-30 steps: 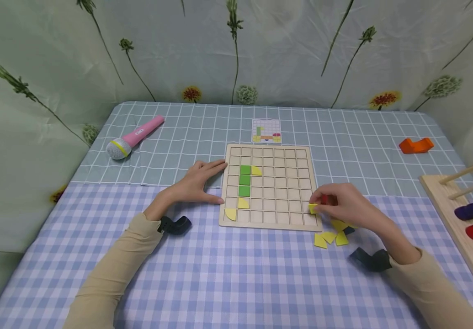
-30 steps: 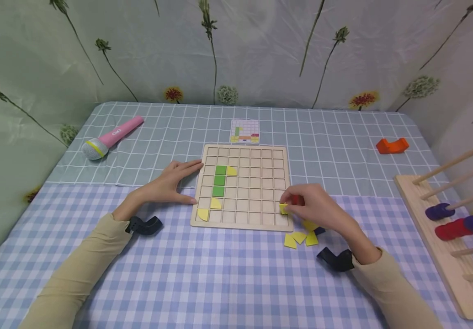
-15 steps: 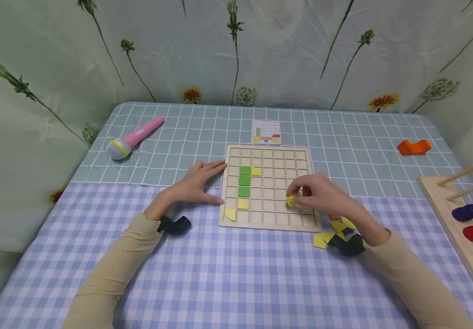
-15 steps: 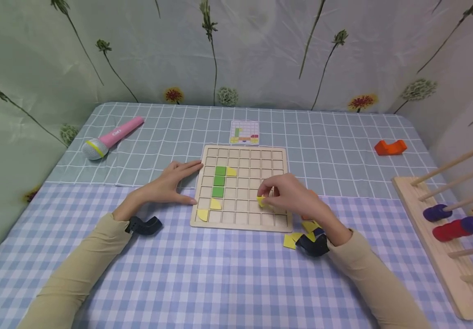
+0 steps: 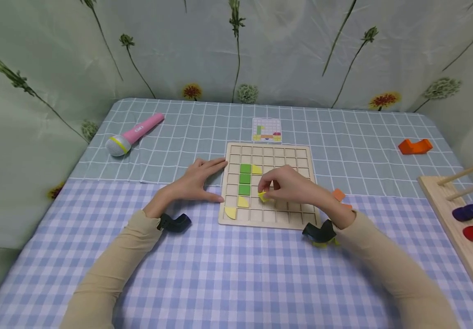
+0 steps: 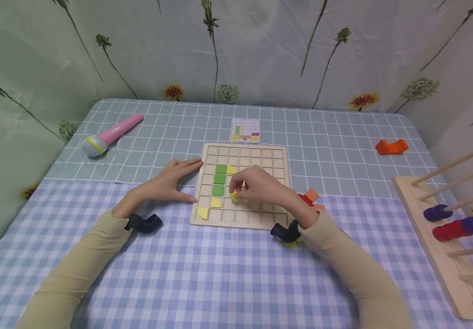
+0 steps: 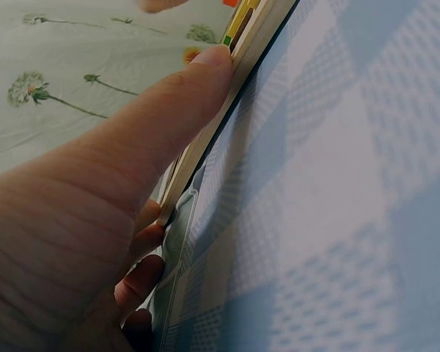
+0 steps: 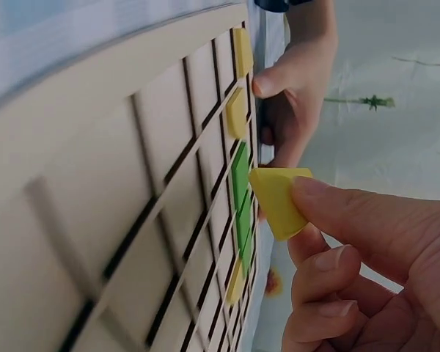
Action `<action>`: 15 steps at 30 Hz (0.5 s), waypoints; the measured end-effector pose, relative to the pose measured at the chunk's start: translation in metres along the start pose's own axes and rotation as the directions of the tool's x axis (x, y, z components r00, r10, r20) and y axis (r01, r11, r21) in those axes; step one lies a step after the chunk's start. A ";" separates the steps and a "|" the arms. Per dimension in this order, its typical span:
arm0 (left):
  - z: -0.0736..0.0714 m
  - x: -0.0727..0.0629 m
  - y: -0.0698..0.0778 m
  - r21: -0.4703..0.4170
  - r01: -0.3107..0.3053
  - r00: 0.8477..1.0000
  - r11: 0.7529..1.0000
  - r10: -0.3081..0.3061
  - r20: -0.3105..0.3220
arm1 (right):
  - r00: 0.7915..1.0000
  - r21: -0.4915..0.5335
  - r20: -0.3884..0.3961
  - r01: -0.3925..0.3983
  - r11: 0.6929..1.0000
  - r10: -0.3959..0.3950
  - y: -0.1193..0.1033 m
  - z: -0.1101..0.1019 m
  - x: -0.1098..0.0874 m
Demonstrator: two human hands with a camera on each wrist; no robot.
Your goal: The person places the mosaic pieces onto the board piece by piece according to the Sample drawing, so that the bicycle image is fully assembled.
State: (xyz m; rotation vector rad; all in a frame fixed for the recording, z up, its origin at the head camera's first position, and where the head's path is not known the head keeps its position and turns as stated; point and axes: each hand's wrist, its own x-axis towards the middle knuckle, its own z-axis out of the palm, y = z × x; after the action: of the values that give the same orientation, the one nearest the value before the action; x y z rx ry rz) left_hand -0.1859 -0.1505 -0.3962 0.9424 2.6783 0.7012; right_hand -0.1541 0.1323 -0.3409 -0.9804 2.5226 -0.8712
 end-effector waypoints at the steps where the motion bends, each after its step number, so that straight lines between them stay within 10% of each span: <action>1: 0.000 0.000 0.000 -0.001 -0.002 1.000 1.000 0.002 0.000 | 1.000 -0.007 0.004 0.005 1.000 -0.005 -0.001 0.001 0.004; 15: 0.001 0.001 0.000 0.009 -0.011 1.000 1.000 0.011 0.000 | 0.993 -0.002 0.094 0.074 0.997 -0.074 -0.019 0.015 0.045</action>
State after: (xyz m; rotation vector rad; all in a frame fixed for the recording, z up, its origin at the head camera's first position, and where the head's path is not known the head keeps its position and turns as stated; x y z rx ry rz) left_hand -0.1862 -0.1497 -0.3966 0.9600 2.6805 0.6924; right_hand -0.1698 0.0840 -0.3424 -1.0965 2.4254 -0.8194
